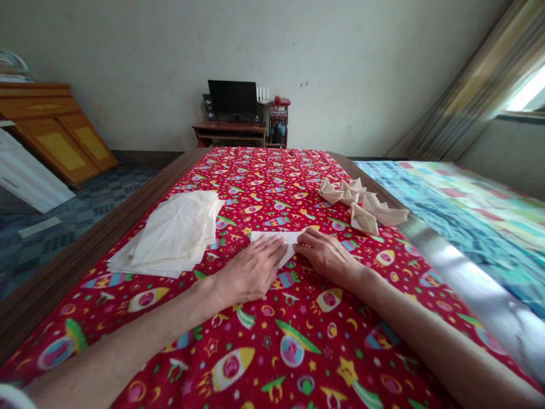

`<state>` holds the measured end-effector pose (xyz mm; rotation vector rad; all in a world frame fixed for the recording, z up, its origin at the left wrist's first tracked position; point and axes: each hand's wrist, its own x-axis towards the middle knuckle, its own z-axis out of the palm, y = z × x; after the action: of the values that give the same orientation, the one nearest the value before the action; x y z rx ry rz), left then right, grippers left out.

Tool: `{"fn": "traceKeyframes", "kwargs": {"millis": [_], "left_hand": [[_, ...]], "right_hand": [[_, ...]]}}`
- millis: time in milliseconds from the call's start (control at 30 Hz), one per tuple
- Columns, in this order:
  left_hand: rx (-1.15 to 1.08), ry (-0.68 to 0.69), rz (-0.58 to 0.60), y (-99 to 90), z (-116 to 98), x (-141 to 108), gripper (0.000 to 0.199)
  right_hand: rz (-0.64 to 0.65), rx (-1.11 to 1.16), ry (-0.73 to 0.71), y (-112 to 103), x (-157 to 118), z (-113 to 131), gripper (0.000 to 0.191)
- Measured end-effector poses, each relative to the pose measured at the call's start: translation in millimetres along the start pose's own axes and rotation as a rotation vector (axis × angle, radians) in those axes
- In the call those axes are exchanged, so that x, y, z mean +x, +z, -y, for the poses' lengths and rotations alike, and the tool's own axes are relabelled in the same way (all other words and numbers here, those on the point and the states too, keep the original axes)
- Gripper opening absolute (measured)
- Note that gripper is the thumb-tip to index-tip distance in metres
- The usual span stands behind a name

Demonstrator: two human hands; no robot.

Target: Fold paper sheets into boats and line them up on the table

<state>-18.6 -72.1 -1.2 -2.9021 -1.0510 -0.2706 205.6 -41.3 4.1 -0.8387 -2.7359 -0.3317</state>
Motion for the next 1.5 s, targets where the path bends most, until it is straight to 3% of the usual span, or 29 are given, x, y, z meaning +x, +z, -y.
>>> {"fn": "traceKeyframes", "kwargs": {"millis": [267, 400, 533, 733, 1033, 1167, 1300, 1500], "left_hand": [[-0.065, -0.018, 0.02, 6.1, -4.6, 3.7, 0.053], [-0.067, -0.003, -0.001, 6.6, -4.6, 0.4, 0.052], [-0.048, -0.025, 0.008, 2.8, -5.8, -2.0, 0.055], [0.02, -0.073, 0.039, -1.4, 4.5, -14.2, 0.053], [0.037, -0.106, 0.018, -3.1, 24.6, -35.0, 0.046], [-0.009, -0.117, -0.11, -0.8, 35.1, -38.8, 0.037], [-0.027, -0.133, -0.3, -2.5, 42.1, -30.5, 0.027], [-0.118, -0.198, -0.284, -1.9, 53.6, 4.2, 0.02]], "right_hand": [[-0.039, -0.013, 0.099, -2.6, 1.1, 15.8, 0.015], [-0.125, 0.104, 0.132, 1.8, -3.7, 30.5, 0.04], [-0.029, 0.18, 0.084, 3.5, -9.5, 35.9, 0.058], [0.053, 0.124, 0.11, 3.1, -15.4, 32.1, 0.054], [-0.02, 0.068, 0.194, 1.1, -15.2, 22.9, 0.038], [-0.101, 0.062, 0.236, 5.2, -14.6, 21.5, 0.033], [-0.149, 0.062, 0.242, 8.1, -13.2, 21.8, 0.032], [-0.158, 0.04, 0.238, 8.6, -11.9, 23.1, 0.03]]}}
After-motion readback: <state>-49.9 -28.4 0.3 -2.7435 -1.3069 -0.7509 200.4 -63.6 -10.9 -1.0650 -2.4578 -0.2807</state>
